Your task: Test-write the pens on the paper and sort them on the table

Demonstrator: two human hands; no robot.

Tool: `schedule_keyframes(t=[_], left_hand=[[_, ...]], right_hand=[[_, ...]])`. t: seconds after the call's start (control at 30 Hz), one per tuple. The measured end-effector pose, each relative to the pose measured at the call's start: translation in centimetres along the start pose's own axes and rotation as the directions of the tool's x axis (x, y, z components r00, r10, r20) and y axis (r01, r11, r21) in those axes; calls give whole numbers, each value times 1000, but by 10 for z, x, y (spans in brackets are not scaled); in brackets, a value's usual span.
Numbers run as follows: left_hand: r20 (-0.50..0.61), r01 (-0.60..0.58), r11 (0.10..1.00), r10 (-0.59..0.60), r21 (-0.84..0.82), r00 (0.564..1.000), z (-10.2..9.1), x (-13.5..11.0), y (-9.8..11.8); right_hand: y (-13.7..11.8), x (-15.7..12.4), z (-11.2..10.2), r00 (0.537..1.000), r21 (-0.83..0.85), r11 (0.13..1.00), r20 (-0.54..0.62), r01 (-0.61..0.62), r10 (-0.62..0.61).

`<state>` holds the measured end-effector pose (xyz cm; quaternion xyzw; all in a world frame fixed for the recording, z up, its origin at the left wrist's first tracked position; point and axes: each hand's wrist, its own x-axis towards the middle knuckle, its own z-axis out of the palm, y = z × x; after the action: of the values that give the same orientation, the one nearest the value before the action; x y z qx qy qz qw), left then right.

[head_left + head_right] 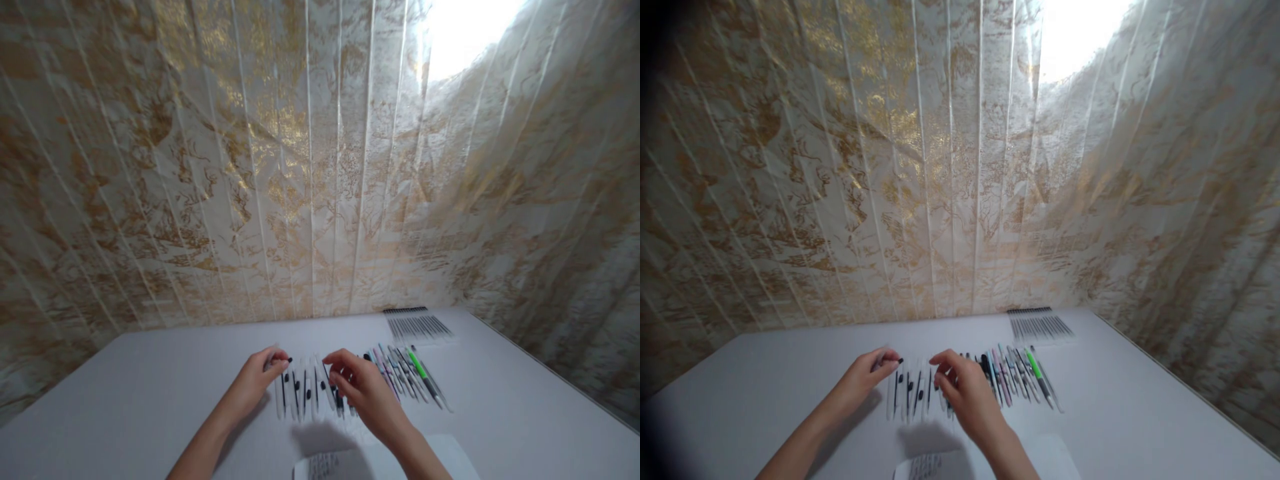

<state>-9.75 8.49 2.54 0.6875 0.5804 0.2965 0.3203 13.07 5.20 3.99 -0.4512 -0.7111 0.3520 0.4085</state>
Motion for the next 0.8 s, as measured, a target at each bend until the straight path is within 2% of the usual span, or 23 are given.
schedule_keyframes(t=[0.07, 0.13, 0.2, 0.27, 0.47, 0.63, 0.8], left_hand=[[85, -45, 995, 52, -87, 995, 3, -11, 22], [186, -58, 965, 108, -254, 977, 9, -21, 39], [252, -46, 914, 159, -404, 955, 14, -27, 48], [269, -33, 887, 175, -460, 947, 17, -31, 50], [294, -91, 952, 181, -294, 938, 18, -41, 52], [324, -103, 976, 162, -191, 932, 19, -47, 62], [337, -123, 973, 185, -196, 923, 21, -48, 61]], right_hand=[[-5, -2, 4, 998, -4, 998, 12, 58, -58], [-12, -4, 7, 993, -9, 993, 17, 115, -115], [-18, -5, 8, 988, -29, 988, 13, 154, -154], [-23, -6, 5, 987, -43, 986, 0, 161, -161], [-30, -8, -14, 982, -20, 985, -84, 169, -170], [-35, -11, -14, 979, -100, 975, -23, 199, -202], [-40, -12, -8, 979, -156, 966, 32, 205, -202]])
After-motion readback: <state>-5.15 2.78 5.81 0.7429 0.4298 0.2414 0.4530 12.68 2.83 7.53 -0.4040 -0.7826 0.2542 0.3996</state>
